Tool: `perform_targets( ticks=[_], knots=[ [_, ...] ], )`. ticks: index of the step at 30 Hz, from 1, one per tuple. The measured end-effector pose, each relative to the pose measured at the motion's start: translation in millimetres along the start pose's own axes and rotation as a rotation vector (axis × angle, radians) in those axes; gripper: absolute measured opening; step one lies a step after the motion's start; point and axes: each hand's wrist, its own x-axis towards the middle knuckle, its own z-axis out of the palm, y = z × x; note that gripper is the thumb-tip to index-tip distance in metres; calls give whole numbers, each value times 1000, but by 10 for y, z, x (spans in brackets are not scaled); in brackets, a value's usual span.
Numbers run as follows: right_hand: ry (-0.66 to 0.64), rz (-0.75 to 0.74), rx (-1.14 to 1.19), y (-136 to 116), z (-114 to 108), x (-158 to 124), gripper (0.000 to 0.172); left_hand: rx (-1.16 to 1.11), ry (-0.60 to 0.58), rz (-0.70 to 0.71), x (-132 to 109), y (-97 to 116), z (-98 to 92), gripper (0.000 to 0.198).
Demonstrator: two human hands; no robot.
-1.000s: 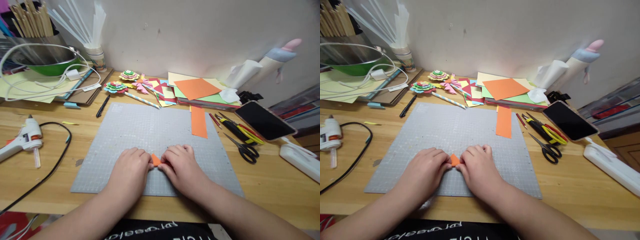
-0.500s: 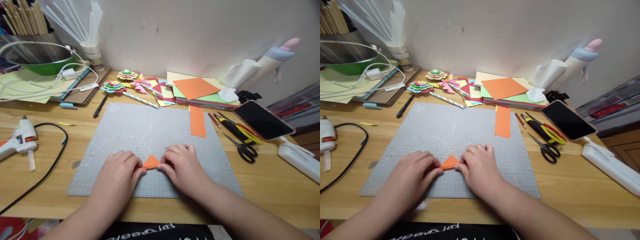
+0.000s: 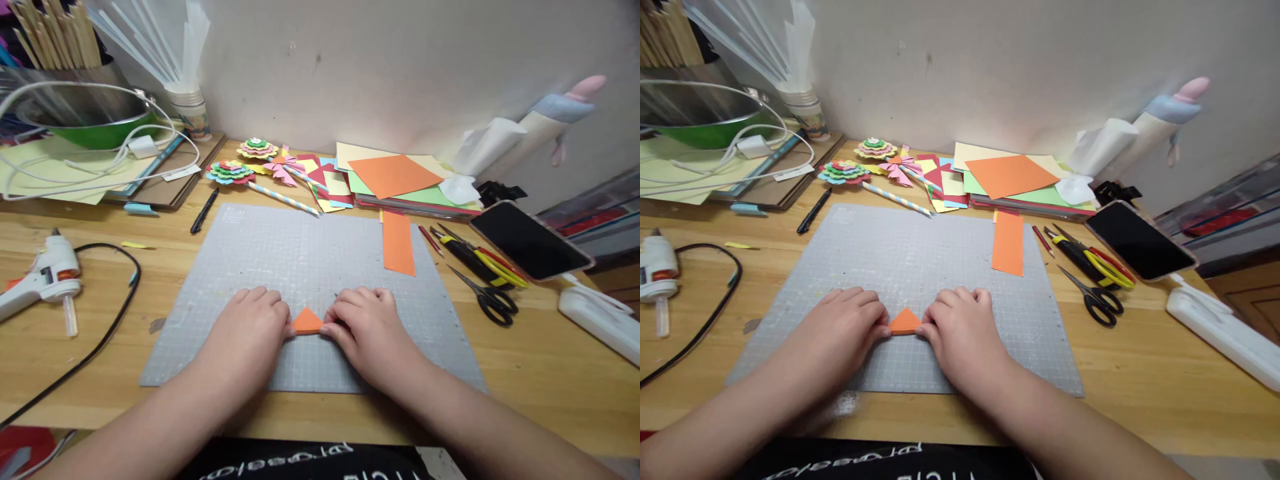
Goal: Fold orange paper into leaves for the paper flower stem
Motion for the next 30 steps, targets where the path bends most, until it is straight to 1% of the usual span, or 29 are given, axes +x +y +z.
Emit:
perform_targets(
  ticks=[3, 8, 14, 16, 19, 22, 25, 27, 29, 30],
  knots=[
    [-35, 5, -38, -10, -22, 32, 13, 2, -41, 10, 14, -10, -56, 21],
    [-142, 14, -40, -7, -74, 134, 11, -76, -79, -1, 46, -51, -129, 16],
    [-193, -9, 4, 22, -101, 222, 10, -154, -132, 3, 141, -104, -165, 10],
    [-204, -23, 8, 31, -103, 224, 11, -174, -122, -11, 148, -101, -164, 7],
    [-204, -24, 27, 38, -102, 220, 13, -160, -40, 58, 105, -68, -127, 11],
    [-196, -24, 35, 44, -99, 231, 14, -91, 85, 144, 5, -10, -25, 19],
    [-195, -20, 20, 48, -101, 241, 14, 77, 237, 231, -126, 54, 130, 19],
    [-189, -24, 10, 34, -103, 223, 15, 243, 324, 322, -208, 86, 226, 25],
    [-134, -57, -24, -5, -94, 168, 12, 349, 380, 381, -266, 107, 292, 30],
    [-81, -89, -56, -34, -82, 127, 9, 373, 397, 396, -284, 113, 312, 31]
  ],
)
